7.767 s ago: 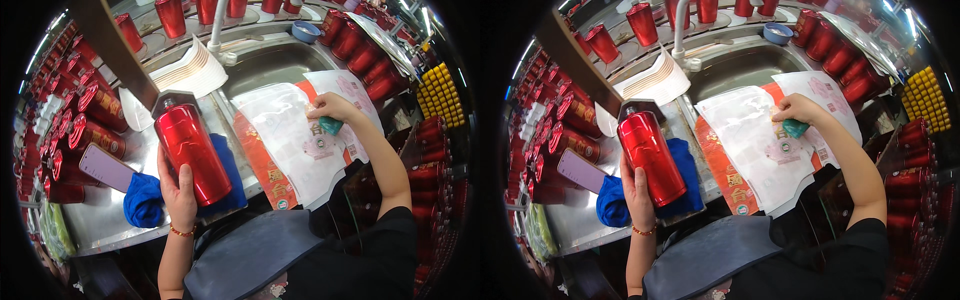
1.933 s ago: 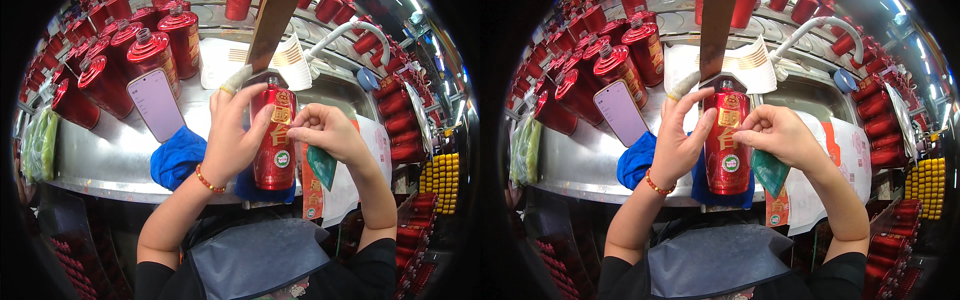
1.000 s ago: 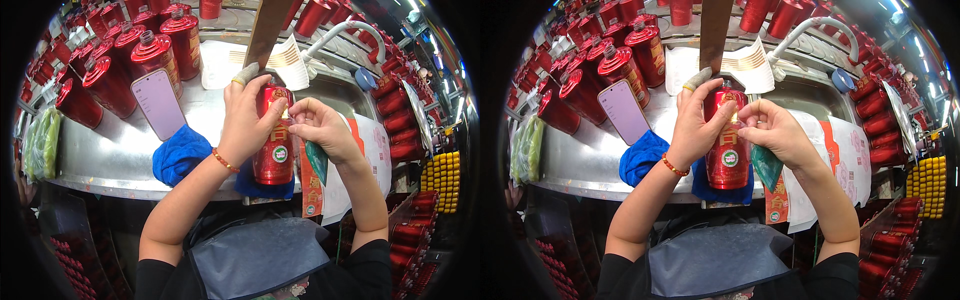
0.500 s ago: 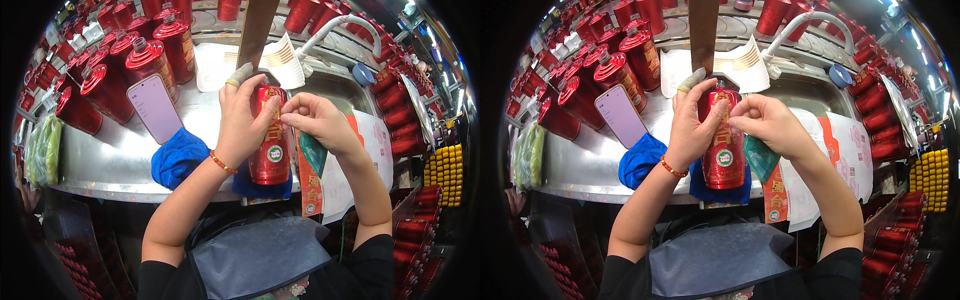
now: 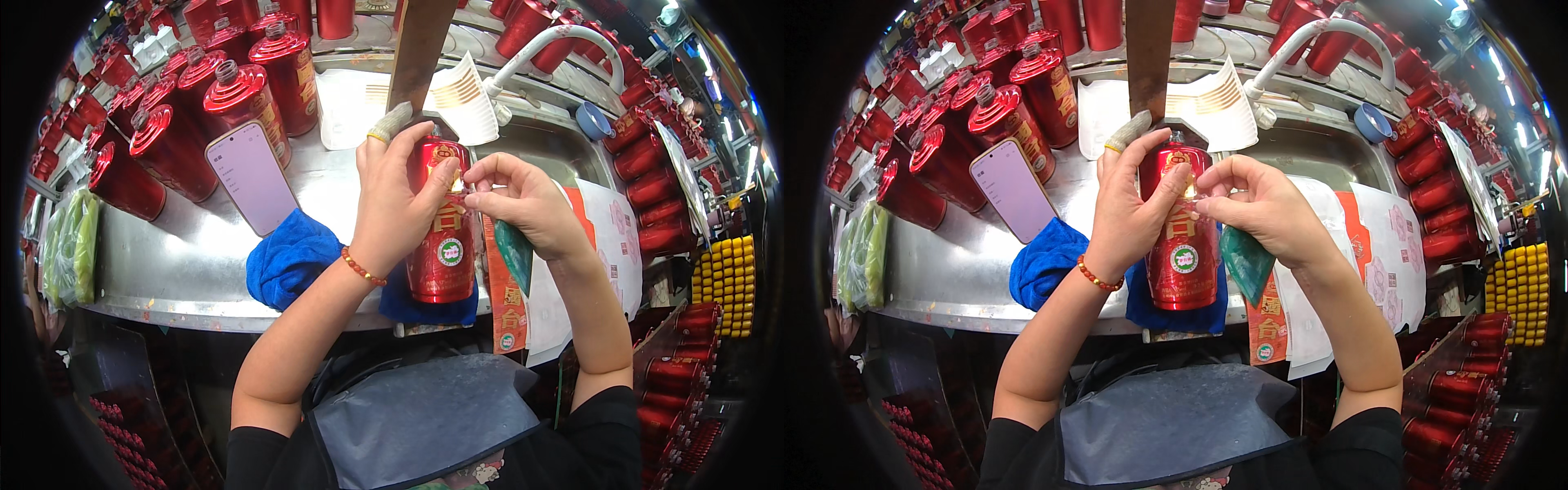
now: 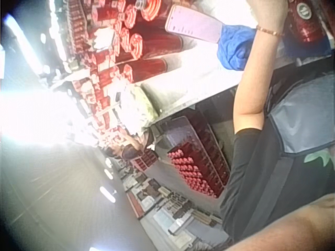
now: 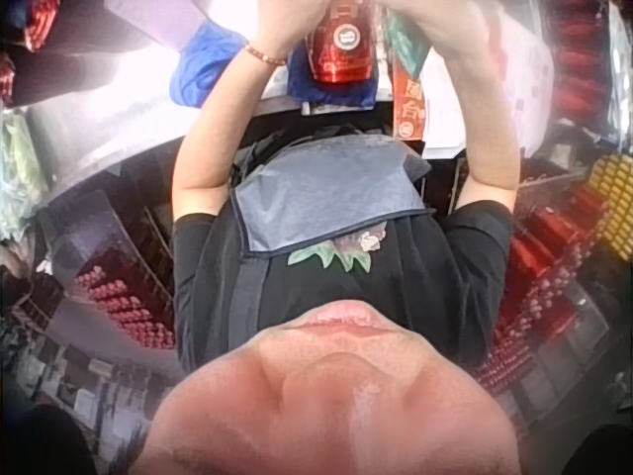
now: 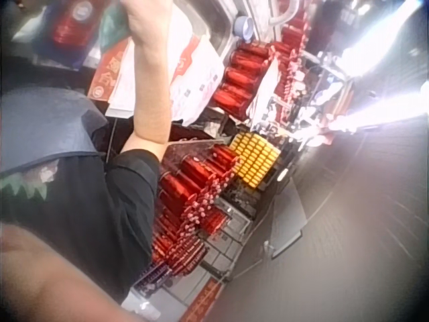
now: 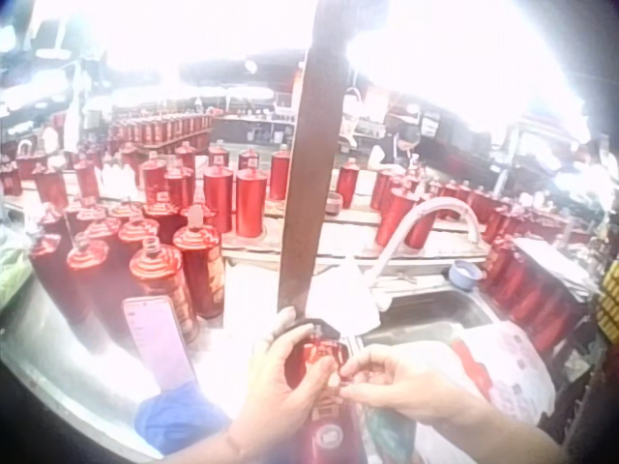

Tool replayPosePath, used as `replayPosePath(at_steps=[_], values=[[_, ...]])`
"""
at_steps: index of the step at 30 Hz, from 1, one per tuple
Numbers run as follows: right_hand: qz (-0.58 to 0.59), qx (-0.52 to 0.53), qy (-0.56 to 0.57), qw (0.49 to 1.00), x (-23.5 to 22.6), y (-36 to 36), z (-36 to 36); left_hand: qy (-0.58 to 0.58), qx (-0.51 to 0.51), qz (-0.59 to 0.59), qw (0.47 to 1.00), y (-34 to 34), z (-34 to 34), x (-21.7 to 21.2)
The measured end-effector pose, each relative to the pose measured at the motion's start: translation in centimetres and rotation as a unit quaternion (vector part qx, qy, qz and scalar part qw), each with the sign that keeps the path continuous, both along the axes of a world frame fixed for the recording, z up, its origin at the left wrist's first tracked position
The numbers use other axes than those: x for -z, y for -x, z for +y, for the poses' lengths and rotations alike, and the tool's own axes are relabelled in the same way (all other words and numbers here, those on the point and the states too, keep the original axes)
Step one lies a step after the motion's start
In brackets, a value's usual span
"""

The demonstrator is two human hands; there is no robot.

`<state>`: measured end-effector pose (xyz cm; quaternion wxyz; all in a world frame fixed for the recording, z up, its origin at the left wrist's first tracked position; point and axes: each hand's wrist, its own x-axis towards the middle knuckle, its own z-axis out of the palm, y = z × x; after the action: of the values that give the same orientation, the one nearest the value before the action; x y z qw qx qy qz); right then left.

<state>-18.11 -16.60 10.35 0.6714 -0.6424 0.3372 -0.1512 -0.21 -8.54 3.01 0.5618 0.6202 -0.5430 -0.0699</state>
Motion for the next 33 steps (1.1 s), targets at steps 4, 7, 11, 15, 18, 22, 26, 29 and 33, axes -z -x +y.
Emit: replayPosePath(at_steps=[4,7,11,15,18,22,26,29,33], values=[[-0.007,0.023,0.004,1.000,0.3,-0.1,0.3,-0.008,0.000,0.005,1.000,0.0,0.1,-0.1],[0.006,0.021,0.011,1.000,-0.1,0.2,0.3,0.011,0.010,0.018,1.000,0.0,0.0,0.0],[0.038,0.005,0.023,0.999,0.8,1.3,-0.9,0.015,0.013,0.019,1.000,0.1,-0.1,-0.1],[0.067,-0.048,0.050,0.995,0.1,0.7,-0.7,0.021,0.009,0.015,1.000,0.0,-0.1,0.1],[0.050,-0.056,0.057,0.996,0.0,0.2,-0.7,0.013,0.014,0.023,1.000,0.1,-0.1,0.0],[0.015,-0.030,0.036,0.999,0.6,0.0,-0.7,0.007,0.018,0.019,1.000,0.0,0.0,-0.1],[0.013,-0.006,0.030,0.999,0.8,0.2,-0.5,0.011,0.015,0.011,1.000,0.0,0.1,-0.2],[0.009,0.014,0.010,1.000,1.3,0.4,-0.4,0.016,0.016,0.013,1.000,0.0,-0.1,-0.1],[-0.009,0.035,0.020,0.999,2.8,0.7,-0.5,0.029,0.006,0.009,1.000,0.0,-0.5,0.3]])
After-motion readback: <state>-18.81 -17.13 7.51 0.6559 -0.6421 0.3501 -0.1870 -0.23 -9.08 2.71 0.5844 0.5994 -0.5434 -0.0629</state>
